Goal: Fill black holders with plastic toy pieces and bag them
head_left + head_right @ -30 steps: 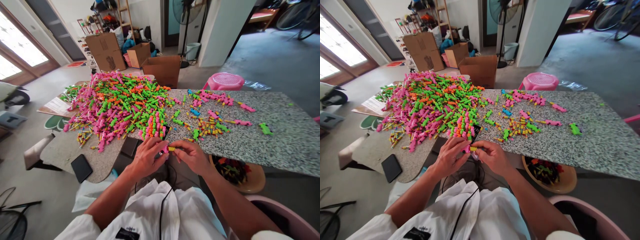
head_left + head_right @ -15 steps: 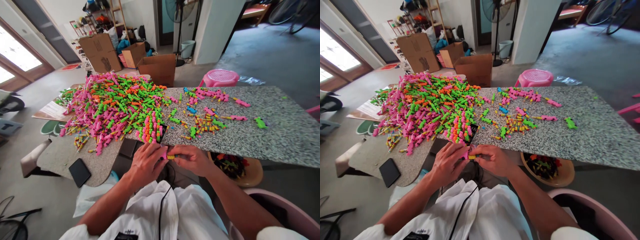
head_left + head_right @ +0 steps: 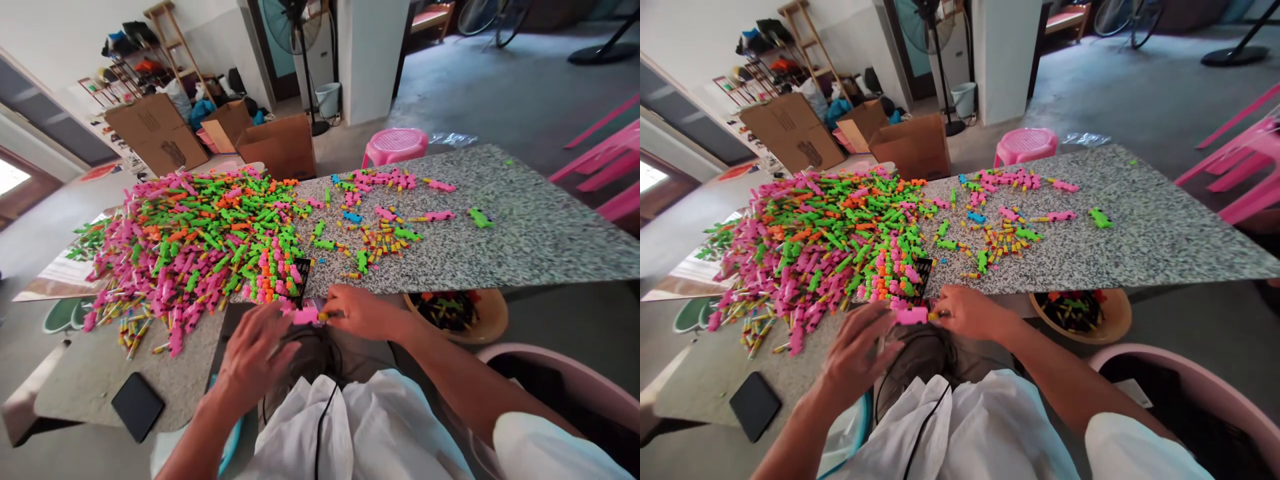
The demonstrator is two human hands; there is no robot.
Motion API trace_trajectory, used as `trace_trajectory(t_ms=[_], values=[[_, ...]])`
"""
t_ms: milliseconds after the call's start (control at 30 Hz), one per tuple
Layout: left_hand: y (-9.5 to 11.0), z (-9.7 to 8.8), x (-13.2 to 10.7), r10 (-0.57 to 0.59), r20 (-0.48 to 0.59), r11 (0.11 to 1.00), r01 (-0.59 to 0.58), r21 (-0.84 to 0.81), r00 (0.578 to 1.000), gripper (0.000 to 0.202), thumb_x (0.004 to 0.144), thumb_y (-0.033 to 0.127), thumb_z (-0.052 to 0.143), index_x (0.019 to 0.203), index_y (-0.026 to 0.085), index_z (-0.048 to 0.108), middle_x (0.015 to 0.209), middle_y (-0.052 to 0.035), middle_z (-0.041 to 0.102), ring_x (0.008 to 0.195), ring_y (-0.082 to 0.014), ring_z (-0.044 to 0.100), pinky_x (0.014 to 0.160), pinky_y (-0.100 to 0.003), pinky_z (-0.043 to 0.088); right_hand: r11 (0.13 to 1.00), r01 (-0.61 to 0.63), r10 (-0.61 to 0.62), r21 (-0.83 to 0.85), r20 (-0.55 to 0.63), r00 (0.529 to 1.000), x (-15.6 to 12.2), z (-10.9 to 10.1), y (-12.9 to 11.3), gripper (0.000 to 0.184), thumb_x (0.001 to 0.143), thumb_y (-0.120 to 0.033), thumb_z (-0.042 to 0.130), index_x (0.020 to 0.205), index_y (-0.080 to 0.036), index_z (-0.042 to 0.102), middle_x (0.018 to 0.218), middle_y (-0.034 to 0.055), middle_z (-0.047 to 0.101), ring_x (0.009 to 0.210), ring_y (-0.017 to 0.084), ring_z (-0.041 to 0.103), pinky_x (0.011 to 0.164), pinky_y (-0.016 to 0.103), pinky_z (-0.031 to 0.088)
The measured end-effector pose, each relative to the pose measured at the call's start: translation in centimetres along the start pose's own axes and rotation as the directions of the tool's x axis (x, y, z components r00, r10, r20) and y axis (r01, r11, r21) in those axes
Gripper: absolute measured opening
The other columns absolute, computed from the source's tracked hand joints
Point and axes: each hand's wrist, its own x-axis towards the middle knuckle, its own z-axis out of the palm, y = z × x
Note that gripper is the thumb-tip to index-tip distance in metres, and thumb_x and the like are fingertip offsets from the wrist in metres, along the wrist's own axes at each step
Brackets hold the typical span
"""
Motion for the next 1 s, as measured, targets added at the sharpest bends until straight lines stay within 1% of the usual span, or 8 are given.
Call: trace_trajectory(t_ms=[100,200,333,433,567,733,833,1000], values=[[-3.1,-0.3,-1.7,-0.203,-0.267,0.979,0.203,-0.026,0.942,0.049,0.091,0.024,0.076,0.138,0.028,0.064,0.14,-0.0101,0.064,0.128,-0.0262,0.063,0.108,-0.045,0.055,0.982,-0.162,0.178,0.096,-0.2,0.963,2.2,-0.8,3.1,0.022,0.096,-0.033,0.068,0.109,-0.023,0.081,0.096,0.005,0.071,0.085,0.018,0.063,0.077,0.027,0.044],[-6.8,1.0,-3.6,-0.494,-0.33,0.869,0.467,-0.162,0.805,0.035,0.096,0.034,0.068,0.13,0.024,0.069,0.136,-0.0097,0.066,0.121,-0.0237,0.066,0.095,-0.037,0.059,0.922,-0.317,0.378,0.223,-0.339,0.861,5.7,-0.5,6.3,0.023,0.093,-0.036,0.068,0.102,-0.018,0.078,0.084,0.0021,0.071,0.074,0.016,0.06,0.07,0.026,0.041],[-10.8,5.4,-6.0,-0.788,-0.122,0.596,0.699,-0.395,0.603,0.05,0.093,0.054,0.065,0.128,0.019,0.068,0.125,-0.0106,0.072,0.108,-0.024,0.07,0.091,-0.036,0.059,0.903,-0.332,0.404,0.272,-0.276,0.872,10.5,1.2,8.4,0.02,0.092,-0.031,0.064,0.094,-0.015,0.076,0.076,0.0018,0.071,0.072,0.018,0.06,0.067,0.026,0.041],[-12.5,8.4,-7.0,-0.846,0.039,0.446,0.745,-0.495,0.532,0.061,0.087,0.058,0.068,0.129,0.015,0.065,0.119,-0.0128,0.074,0.109,-0.0272,0.071,0.092,-0.038,0.058,0.925,-0.29,0.34,0.246,-0.193,0.92,12.9,2.4,8.6,0.02,0.09,-0.024,0.061,0.099,-0.016,0.077,0.081,0.0026,0.074,0.078,0.019,0.065,0.073,0.025,0.045],[-13.0,10.1,-6.9,-0.822,0.157,0.409,0.759,-0.507,0.548,0.056,0.086,0.058,0.069,0.121,0.015,0.067,0.112,-0.0106,0.076,0.102,-0.0257,0.071,0.09,-0.035,0.055,0.939,-0.303,0.325,0.163,-0.129,0.937,14.4,3.3,8.6,0.025,0.093,-0.023,0.057,0.104,-0.016,0.079,0.089,0.0051,0.077,0.083,0.021,0.068,0.076,0.026,0.046],[-12.3,10.5,-5.7,-0.778,0.166,0.462,0.73,-0.504,0.607,0.055,0.085,0.057,0.069,0.119,0.015,0.07,0.117,-0.011,0.076,0.11,-0.0271,0.069,0.096,-0.034,0.054,0.969,-0.246,0.248,0.034,-0.152,0.957,14.5,3.8,8.7,0.031,0.1,-0.034,0.055,0.114,-0.018,0.077,0.111,0.0096,0.078,0.102,0.026,0.07,0.084,0.028,0.047],[-12.0,10.9,-5.1,-0.771,0.183,0.454,0.728,-0.514,0.61,0.058,0.085,0.055,0.067,0.125,0.013,0.069,0.122,-0.012,0.075,0.11,-0.0271,0.07,0.097,-0.034,0.054,0.968,-0.245,0.235,-0.055,-0.138,0.962,14.3,4.0,8.5,0.032,0.103,-0.035,0.052,0.114,-0.017,0.075,0.113,0.0123,0.077,0.106,0.027,0.07,0.087,0.029,0.046],[-12.1,11.7,-5.2,-0.784,0.187,0.491,0.775,-0.398,0.592,0.053,0.083,0.055,0.065,0.114,0.013,0.073,0.1,-0.0085,0.078,0.095,-0.0266,0.071,0.087,-0.034,0.054,0.951,-0.265,0.249,-0.158,-0.112,0.962,14.5,4.3,8.0,0.032,0.104,-0.034,0.05,0.117,-0.016,0.072,0.115,0.0154,0.077,0.107,0.027,0.071,0.088,0.03,0.046]])
